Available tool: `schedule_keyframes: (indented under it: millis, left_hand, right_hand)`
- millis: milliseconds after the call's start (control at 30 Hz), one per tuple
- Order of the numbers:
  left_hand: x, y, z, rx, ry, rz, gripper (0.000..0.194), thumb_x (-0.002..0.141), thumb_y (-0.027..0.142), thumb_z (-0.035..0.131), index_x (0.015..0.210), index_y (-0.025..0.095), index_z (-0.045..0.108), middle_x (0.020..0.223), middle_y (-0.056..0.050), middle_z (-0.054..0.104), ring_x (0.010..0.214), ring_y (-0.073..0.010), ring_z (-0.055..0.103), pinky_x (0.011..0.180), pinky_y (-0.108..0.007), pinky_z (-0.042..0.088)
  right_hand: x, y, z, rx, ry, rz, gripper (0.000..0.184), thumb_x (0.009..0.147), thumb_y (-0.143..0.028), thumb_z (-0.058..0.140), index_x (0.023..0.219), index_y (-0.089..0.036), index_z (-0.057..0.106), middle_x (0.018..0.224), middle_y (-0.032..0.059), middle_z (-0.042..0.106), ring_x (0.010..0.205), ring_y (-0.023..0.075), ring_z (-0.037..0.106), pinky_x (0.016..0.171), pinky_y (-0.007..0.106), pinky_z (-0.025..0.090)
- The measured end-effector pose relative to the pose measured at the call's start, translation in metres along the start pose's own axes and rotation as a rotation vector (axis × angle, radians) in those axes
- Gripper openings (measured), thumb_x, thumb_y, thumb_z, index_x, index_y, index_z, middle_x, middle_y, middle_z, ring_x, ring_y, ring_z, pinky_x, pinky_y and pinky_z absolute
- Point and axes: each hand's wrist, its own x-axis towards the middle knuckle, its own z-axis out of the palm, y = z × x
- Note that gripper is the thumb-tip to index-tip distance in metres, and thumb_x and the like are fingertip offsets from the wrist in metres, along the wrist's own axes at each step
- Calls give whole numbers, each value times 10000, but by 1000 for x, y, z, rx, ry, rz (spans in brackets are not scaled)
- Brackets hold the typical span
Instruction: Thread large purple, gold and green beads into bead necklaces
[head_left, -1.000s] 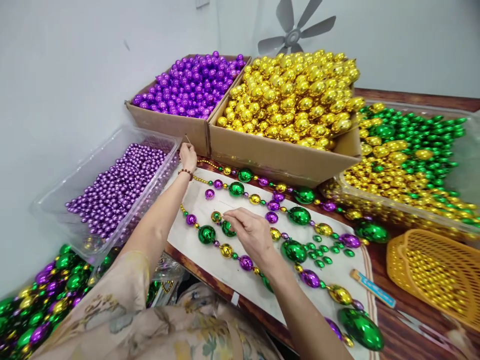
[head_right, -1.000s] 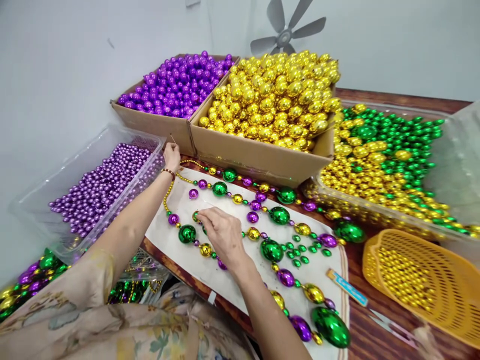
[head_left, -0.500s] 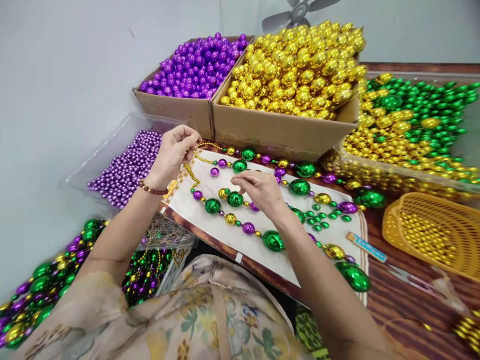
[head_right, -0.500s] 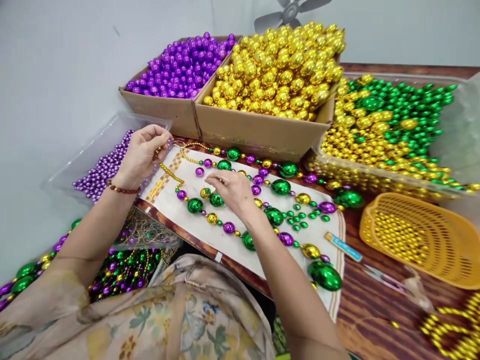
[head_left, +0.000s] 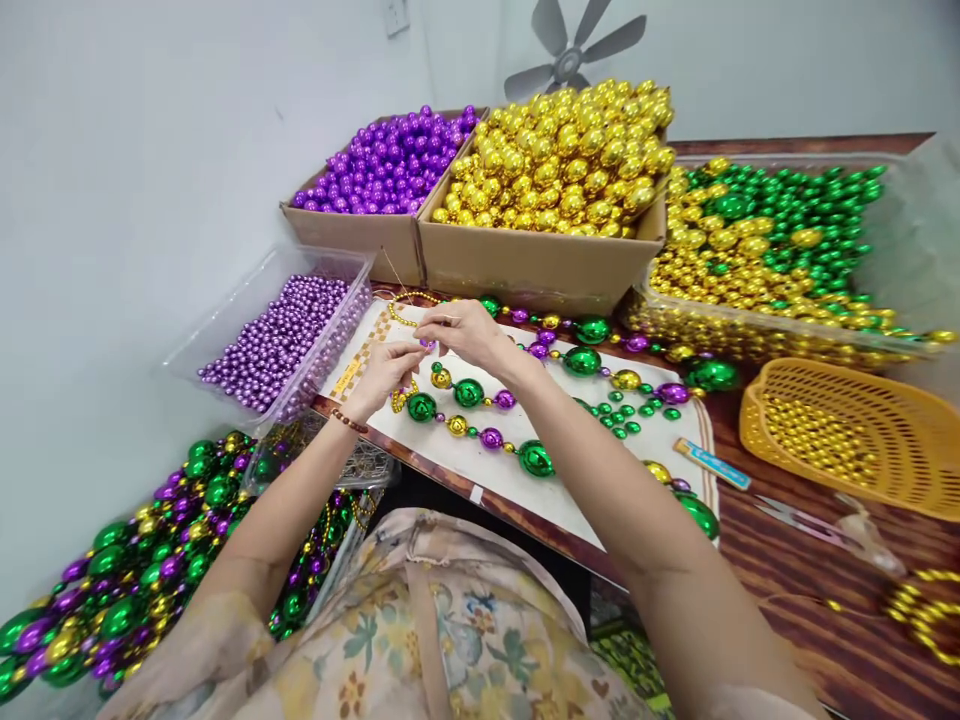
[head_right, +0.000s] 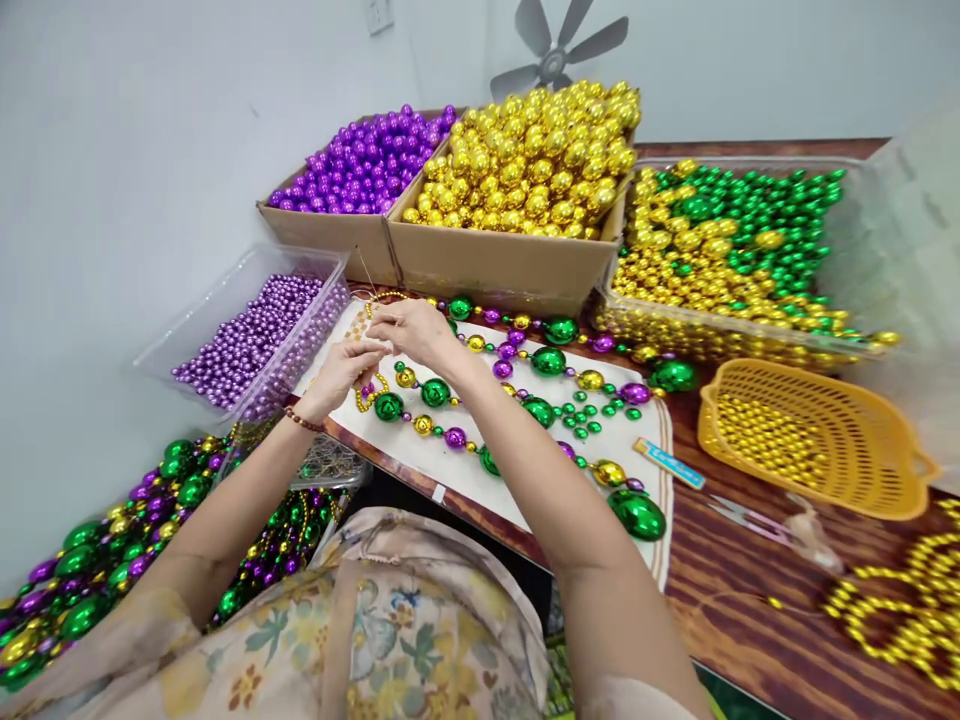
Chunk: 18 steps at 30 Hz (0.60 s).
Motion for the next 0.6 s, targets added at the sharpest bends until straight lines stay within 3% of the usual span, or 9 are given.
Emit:
schedule_keyframes:
  millis: [267, 367, 467, 533, 600]
  left_hand:
    - [6, -13, -14, 10, -74, -66, 287, 664, 404, 782, 784, 145, 754, 518, 35, 520, 416, -62, 387, 425, -223, 280]
    - [8, -16, -19, 5, -29, -67, 280, 651, 412, 796, 729, 154, 719, 525, 35, 519, 403, -63, 382, 411, -223, 269]
    - [7, -24, -23, -6, 33, -31, 269, 685, 415, 763, 685, 164, 667, 515, 46, 485, 404, -63, 370, 413, -218, 255]
    - [8, -31, -26, 13, 98, 8, 270, 728, 413, 725, 670, 165, 634, 505, 54, 458, 412, -60, 350, 423, -214, 251]
    - [9, -37, -28, 46, 159, 43, 277, 754, 404, 698, 652, 164, 604, 509, 58, 442, 426, -57, 329, 432, -209, 244]
  right_hand:
    - [45, 17, 23, -1, -106, 38, 159, 838, -225, 631, 773, -142, 750, 657, -32, 650, 498, 77, 588, 551, 193, 387]
    - [54, 30, 30, -49, -132, 58, 188, 881, -258, 612, 811, -145, 746, 644, -36, 644, 493, 72, 592, 549, 190, 374]
    - [55, 45, 29, -96, -278, 120, 313, 962, -371, 553, 849, -145, 738, 730, -1, 695, 516, 73, 595, 551, 200, 366]
    - [49, 54, 20, -209, -344, 152, 390, 987, -454, 523, 859, -158, 742, 774, 21, 723, 605, 101, 627, 587, 211, 369]
    - [38, 59, 9, -338, -313, 131, 346, 989, -451, 533, 923, -192, 754, 848, 24, 748, 765, 142, 660, 642, 222, 368]
